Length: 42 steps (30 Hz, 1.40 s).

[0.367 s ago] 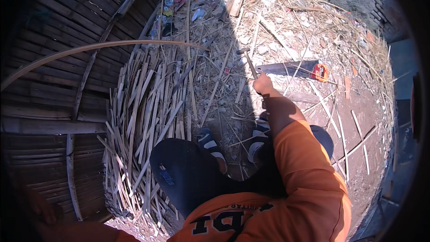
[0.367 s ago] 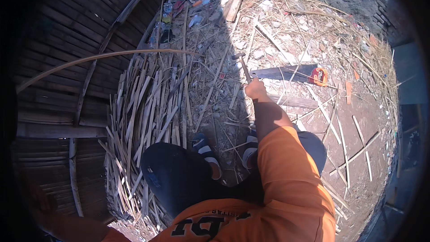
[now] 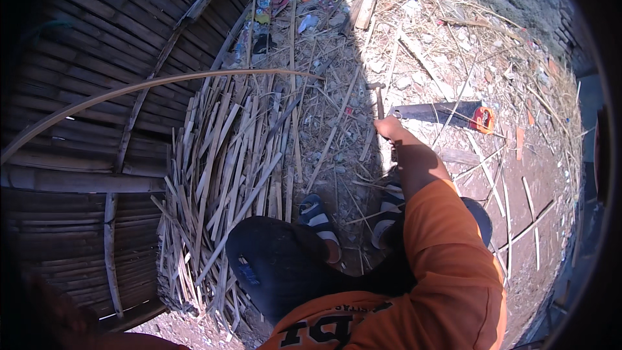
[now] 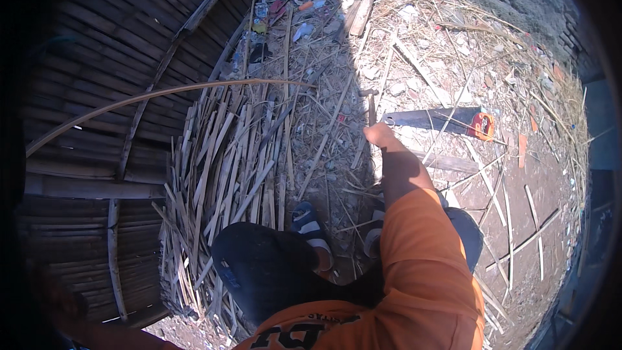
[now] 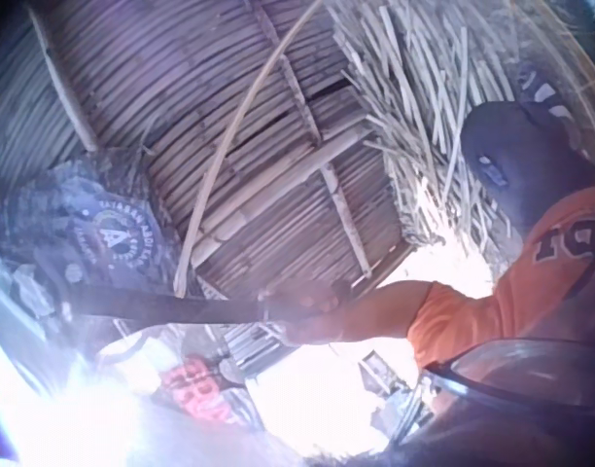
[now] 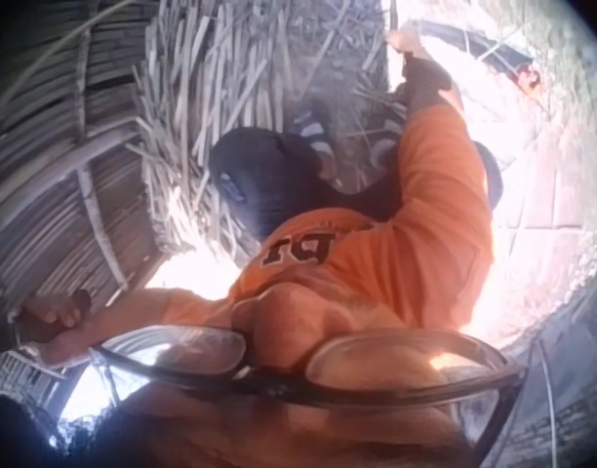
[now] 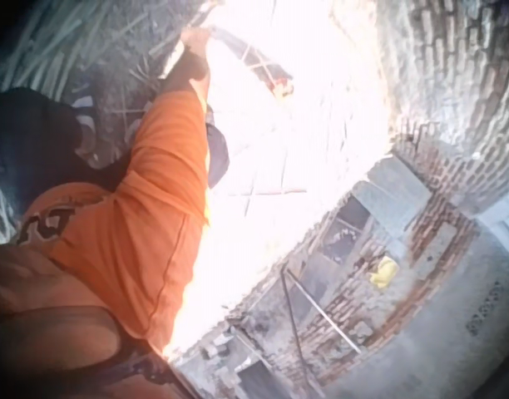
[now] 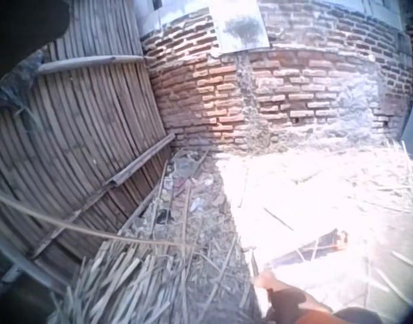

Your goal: The person holds a strip of bamboo and uses a large curved knife to shave and smooth its surface, then tests its flexibility by bending it.

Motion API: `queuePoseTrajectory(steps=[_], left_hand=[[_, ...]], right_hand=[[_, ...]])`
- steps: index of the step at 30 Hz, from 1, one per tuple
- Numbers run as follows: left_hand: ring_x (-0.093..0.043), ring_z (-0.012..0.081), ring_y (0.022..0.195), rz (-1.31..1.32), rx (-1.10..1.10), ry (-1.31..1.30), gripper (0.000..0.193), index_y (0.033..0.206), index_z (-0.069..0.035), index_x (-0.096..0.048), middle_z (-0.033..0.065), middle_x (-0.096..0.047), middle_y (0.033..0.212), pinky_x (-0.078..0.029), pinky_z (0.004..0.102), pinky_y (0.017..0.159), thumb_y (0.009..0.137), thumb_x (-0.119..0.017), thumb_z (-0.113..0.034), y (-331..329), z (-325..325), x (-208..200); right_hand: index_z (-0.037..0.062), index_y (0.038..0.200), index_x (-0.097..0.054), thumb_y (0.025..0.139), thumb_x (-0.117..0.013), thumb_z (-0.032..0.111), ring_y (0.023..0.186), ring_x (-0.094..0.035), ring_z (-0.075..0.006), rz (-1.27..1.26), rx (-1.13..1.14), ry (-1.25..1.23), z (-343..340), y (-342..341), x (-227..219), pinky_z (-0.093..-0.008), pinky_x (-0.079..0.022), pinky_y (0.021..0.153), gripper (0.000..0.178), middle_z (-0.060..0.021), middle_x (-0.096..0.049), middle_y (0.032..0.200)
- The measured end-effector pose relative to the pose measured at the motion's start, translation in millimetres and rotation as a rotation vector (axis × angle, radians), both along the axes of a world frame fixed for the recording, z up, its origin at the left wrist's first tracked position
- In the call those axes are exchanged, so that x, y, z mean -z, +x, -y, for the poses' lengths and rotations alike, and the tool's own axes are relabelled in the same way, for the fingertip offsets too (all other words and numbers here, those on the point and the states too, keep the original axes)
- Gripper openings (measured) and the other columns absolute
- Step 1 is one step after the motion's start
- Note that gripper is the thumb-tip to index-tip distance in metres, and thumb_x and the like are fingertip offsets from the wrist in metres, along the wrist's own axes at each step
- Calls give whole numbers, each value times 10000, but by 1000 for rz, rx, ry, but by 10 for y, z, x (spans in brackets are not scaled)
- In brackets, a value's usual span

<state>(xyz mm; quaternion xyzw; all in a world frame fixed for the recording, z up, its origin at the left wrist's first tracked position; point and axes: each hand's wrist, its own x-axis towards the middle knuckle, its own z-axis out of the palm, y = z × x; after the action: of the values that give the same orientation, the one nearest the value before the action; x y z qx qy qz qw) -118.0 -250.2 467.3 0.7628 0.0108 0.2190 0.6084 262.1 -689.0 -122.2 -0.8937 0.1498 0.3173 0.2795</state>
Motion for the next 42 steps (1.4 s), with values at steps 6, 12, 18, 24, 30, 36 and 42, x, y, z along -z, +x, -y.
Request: queuePoseTrajectory(steps=[6, 12, 18, 24, 30, 36, 42], left_hand=[[-382, 55, 423, 115, -615, 136, 591, 1407, 5, -509, 9, -553, 742, -304, 228, 361, 1005, -518, -428, 2, -124, 252], [-390, 49, 404, 106, -330, 111, 604, 1260, 21, -579, 1, -500, 670, -302, 222, 346, 975, -495, -505, 178, 100, 289], [-429, 62, 493, 3, -49, 239, 473, 1169, 13, -600, 14, -518, 709, -355, 246, 453, 1013, -456, -410, 301, 621, 53], [-440, 65, 501, 29, 73, 343, 415, 1149, -11, -601, -3, -515, 683, -374, 257, 471, 1040, -476, -391, 101, 809, 79], [-464, 79, 551, 85, 100, 479, 308, 1067, -31, -598, 0, -512, 681, -385, 278, 505, 1056, -484, -317, 44, 1066, 134], [-476, 96, 550, 130, 104, 433, 306, 1021, -28, -588, 9, -519, 677, -402, 309, 525, 1053, -486, -315, 46, 1199, 232], [-479, 104, 541, 132, 93, 424, 324, 956, -43, -560, 16, -526, 671, -406, 319, 516, 1060, -492, -342, 14, 1266, 231]], right_hand=[[154, 830, -530, 991, -445, 335, 548, -498, -139, -253, 624, 750, -87, -290, -260, -326, -493, 553, 257, 4, -503, 658], [86, 751, -470, 1050, -443, 335, 394, -254, -97, -45, 503, 638, 8, -431, -1144, -281, -225, 383, 390, -7, -368, 543], [-13, 886, -610, 1046, -512, 395, 532, -490, -176, 575, 280, 542, 534, -696, -2322, -389, -399, 492, 449, -85, -601, 709], [50, 1136, -551, 1036, -572, 301, 576, -499, -76, 879, 92, 771, 186, -1883, -4352, -256, -415, 466, 270, 16, -547, 719], [32, 1004, -672, 1042, -576, 423, 600, -434, -59, 1367, 0, 635, 259, -2717, -5677, -252, -339, 538, 404, 45, -499, 678], [20, 1070, -672, 1044, -571, 424, 628, -486, -66, 1801, -155, 465, 89, -3321, -6107, -278, -375, 552, 417, 19, -572, 699], [10, 1082, -672, 1055, -542, 418, 587, -482, -101, 1757, -317, 242, 70, -3434, -6125, -292, -360, 534, 429, -16, -551, 664]])
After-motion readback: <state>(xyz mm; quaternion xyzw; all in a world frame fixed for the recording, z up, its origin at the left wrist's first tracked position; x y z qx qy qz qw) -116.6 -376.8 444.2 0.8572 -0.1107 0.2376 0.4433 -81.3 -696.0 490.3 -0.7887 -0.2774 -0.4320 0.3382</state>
